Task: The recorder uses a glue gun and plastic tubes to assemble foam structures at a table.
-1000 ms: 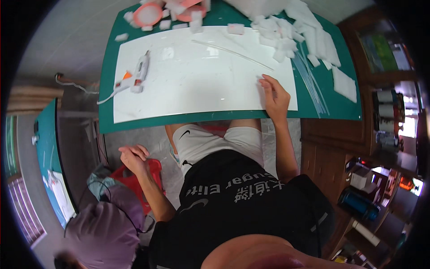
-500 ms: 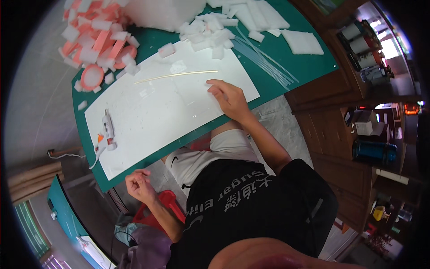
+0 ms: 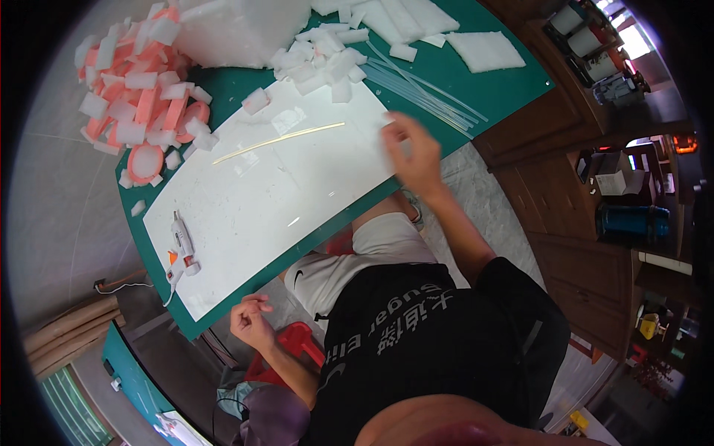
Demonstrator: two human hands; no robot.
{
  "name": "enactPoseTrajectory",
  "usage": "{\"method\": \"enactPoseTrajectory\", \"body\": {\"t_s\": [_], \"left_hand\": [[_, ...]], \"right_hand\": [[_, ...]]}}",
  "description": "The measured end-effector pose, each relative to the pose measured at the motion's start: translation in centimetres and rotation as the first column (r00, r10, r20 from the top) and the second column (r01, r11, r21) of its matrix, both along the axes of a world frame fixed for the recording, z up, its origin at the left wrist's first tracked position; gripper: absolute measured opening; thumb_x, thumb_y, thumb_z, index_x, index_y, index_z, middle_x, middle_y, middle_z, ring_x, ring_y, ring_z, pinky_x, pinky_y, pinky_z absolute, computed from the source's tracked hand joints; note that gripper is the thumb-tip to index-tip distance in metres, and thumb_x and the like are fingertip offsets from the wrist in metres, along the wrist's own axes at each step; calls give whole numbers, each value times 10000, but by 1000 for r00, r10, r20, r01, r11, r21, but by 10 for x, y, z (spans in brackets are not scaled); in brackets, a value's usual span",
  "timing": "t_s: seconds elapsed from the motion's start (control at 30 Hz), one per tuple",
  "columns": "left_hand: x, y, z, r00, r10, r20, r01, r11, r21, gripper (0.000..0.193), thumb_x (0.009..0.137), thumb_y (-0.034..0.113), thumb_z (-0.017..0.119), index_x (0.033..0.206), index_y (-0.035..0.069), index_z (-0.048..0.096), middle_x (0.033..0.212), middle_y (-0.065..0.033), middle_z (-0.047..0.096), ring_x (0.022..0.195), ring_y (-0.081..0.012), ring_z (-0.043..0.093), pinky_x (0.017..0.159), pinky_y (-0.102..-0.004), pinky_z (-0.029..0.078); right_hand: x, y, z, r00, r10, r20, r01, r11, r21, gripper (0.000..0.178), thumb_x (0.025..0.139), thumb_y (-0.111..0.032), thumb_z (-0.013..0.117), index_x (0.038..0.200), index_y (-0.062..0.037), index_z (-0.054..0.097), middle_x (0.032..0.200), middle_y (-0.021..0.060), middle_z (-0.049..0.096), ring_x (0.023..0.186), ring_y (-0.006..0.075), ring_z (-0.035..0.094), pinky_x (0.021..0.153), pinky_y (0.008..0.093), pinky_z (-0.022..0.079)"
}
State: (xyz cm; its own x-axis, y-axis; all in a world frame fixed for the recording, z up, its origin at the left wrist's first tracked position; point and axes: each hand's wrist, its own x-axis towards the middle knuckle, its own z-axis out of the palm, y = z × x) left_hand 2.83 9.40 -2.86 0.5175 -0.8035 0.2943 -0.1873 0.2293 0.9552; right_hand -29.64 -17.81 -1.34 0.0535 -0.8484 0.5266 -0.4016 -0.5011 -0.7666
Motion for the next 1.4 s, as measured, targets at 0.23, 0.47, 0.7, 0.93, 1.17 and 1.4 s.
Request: {"method": "enactPoseTrajectory", "body": {"t_s": [0.23,0.47,0.7,0.93,1.17,1.4], "left_hand": [[4,-9,0,1000,3,-19,-2,999,46,478,1090,291,477,738,-22,566,651,-140,618,706,-268,627,669,-347,501],[-1,-19,6,998,70,-3,-70,994,85,412,1061,202,504,739,-40,589,654,-137,633,691,-250,634,654,-339,509],[-1,-13,3,992,126,-25,-122,983,134,405,1061,170,488,733,-41,598,693,-154,648,676,-214,630,660,-319,502],[-1,-12,7,989,141,-39,-136,986,101,407,1065,177,497,737,-41,599,708,-158,652,657,-204,621,651,-311,495],[-7,-10,5,989,144,-47,-137,983,122,401,1064,182,509,743,-40,600,710,-150,654,648,-196,616,648,-308,490],[-7,-4,3,986,160,-40,-155,982,105,397,1064,178,507,739,-32,596,704,-144,652,648,-191,613,647,-302,482]], "right_hand": [[-89,-37,-11,728,-445,-521,470,878,-93,229,896,-177,736,1071,-36,693,990,110,649,983,327,618,887,449,469],[-93,-47,-8,882,-318,-347,360,931,63,159,918,-167,717,949,-22,662,920,157,666,864,336,650,791,401,505],[-102,-35,11,973,-145,180,90,956,279,137,996,-144,663,996,-8,646,919,115,713,811,160,654,749,267,494],[-103,-25,13,886,48,461,-201,936,289,130,1030,-145,634,1013,-16,639,899,42,682,797,83,593,726,221,457],[-120,-24,1,700,169,694,-378,912,159,116,1031,-145,626,1000,-33,621,852,30,628,730,82,536,676,233,428],[-130,-23,2,607,114,786,-502,823,267,115,1000,-123,646,1010,-42,564,859,22,549,765,89,479,585,199,371]]}}
